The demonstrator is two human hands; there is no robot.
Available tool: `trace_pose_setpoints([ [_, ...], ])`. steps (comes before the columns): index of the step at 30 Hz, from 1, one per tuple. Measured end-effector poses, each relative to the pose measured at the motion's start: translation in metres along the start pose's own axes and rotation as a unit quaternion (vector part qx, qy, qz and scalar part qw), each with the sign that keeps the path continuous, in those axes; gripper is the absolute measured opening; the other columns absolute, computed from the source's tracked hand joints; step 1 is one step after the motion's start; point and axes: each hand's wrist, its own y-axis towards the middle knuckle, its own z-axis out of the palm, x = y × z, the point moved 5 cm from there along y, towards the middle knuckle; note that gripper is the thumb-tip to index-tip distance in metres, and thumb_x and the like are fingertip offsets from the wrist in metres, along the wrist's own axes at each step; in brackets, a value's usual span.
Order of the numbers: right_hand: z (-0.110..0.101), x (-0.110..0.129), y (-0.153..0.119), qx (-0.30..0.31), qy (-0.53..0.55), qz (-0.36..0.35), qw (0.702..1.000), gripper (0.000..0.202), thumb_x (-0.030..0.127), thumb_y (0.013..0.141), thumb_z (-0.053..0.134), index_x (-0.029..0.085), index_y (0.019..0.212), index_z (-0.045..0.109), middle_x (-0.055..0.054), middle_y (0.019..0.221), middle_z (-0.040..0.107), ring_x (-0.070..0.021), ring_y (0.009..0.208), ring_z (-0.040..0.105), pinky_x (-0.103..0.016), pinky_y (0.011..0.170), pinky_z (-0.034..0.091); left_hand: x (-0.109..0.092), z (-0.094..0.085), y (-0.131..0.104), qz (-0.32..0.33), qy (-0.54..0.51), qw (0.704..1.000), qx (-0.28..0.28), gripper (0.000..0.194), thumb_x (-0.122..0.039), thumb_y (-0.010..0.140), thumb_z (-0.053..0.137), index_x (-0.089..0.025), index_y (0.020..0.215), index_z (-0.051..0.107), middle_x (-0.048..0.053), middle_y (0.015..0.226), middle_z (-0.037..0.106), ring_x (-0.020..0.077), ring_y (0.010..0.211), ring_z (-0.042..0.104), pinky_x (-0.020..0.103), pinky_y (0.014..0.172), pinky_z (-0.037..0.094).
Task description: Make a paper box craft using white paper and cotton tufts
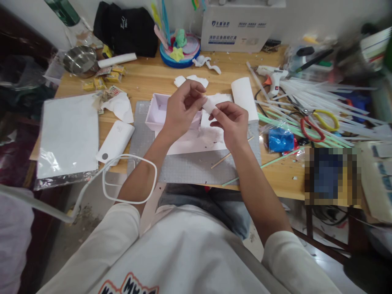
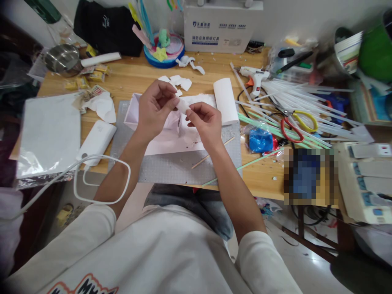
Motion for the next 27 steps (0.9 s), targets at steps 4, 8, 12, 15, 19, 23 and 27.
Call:
trace_pose_setpoints([
  [4, 0.003, 0.0, -0.001, 0.013, -0.006, 0.027, 1.0, 0.03, 0.051, 0.074, 0.082, 0.023, 0.079, 0.072, 0.004, 0.07, 0.069, -0.0079, 0.06, 0.065, -0.02, 0.053, 0.056, 0.001, 0.003, 0.0, 0.004, -0.048, 0.999, 0.011, 0.019, -0.04, 0.092, 0.068, -0.028, 0.103, 0.057, -0.001, 0.086, 0.062, 0.0124, 0.074, 0.065, 0.028, 0.069, 0.058],
  [8, 0.001, 0.0, -0.002, -0.035, -0.005, 0.004, 0.999, 0.027, 0.047, 0.073, 0.084, 0.023, 0.075, 0.074, 0.005, 0.063, 0.067, -0.0079, 0.055, 0.062, -0.022, 0.053, 0.057, 0.003, 0.001, -0.001, -0.02, -0.006, 0.999, -0.032, 0.029, -0.037, 0.092, 0.069, -0.03, 0.115, 0.052, 0.001, 0.099, 0.067, 0.0123, 0.077, 0.067, 0.027, 0.07, 0.057],
  [12, -0.004, 0.0, -0.001, -0.091, -0.016, -0.049, 0.995, 0.023, 0.046, 0.076, 0.082, 0.024, 0.077, 0.075, 0.005, 0.064, 0.066, -0.008, 0.054, 0.061, -0.023, 0.052, 0.056, 0.001, 0.003, -0.004, -0.019, -0.017, 0.998, -0.053, 0.029, -0.034, 0.088, 0.073, -0.028, 0.107, 0.052, 0.002, 0.104, 0.066, 0.011, 0.072, 0.066, 0.026, 0.061, 0.055],
  [15, -0.005, 0.005, -0.003, -0.099, -0.053, -0.094, 0.989, 0.021, 0.043, 0.078, 0.08, 0.023, 0.077, 0.074, 0.005, 0.066, 0.067, -0.0082, 0.056, 0.062, -0.024, 0.054, 0.055, 0.001, 0.012, -0.005, -0.038, -0.075, 0.996, -0.012, 0.033, -0.04, 0.084, 0.078, -0.025, 0.102, 0.055, 0.001, 0.096, 0.066, 0.0111, 0.07, 0.066, 0.024, 0.056, 0.055],
  [19, -0.001, 0.014, -0.008, -0.091, -0.106, -0.13, 0.982, 0.02, 0.04, 0.082, 0.077, 0.021, 0.077, 0.073, 0.003, 0.071, 0.069, -0.0096, 0.064, 0.065, -0.025, 0.06, 0.056, 0.0, 0.019, -0.007, -0.081, -0.15, 0.985, 0.021, 0.042, -0.039, 0.079, 0.082, -0.022, 0.108, 0.057, -0.002, 0.082, 0.067, 0.0105, 0.069, 0.067, 0.021, 0.058, 0.056],
  [23, 0.001, 0.019, -0.012, -0.093, -0.143, -0.148, 0.974, 0.019, 0.04, 0.082, 0.077, 0.022, 0.078, 0.072, 0.002, 0.076, 0.07, -0.0105, 0.068, 0.066, -0.025, 0.061, 0.057, 0.001, 0.018, -0.006, -0.076, -0.156, 0.985, 0.012, 0.037, -0.036, 0.08, 0.083, -0.023, 0.105, 0.058, -0.003, 0.077, 0.067, 0.0111, 0.071, 0.067, 0.021, 0.06, 0.056],
  [27, 0.001, 0.016, -0.011, -0.062, -0.103, -0.13, 0.984, 0.024, 0.046, 0.078, 0.08, 0.024, 0.086, 0.073, 0.001, 0.084, 0.07, -0.0108, 0.072, 0.068, -0.024, 0.062, 0.059, 0.006, 0.014, -0.002, -0.048, -0.155, 0.987, 0.005, 0.035, -0.034, 0.083, 0.082, -0.024, 0.104, 0.057, -0.004, 0.078, 0.067, 0.0109, 0.072, 0.067, 0.023, 0.064, 0.056],
])
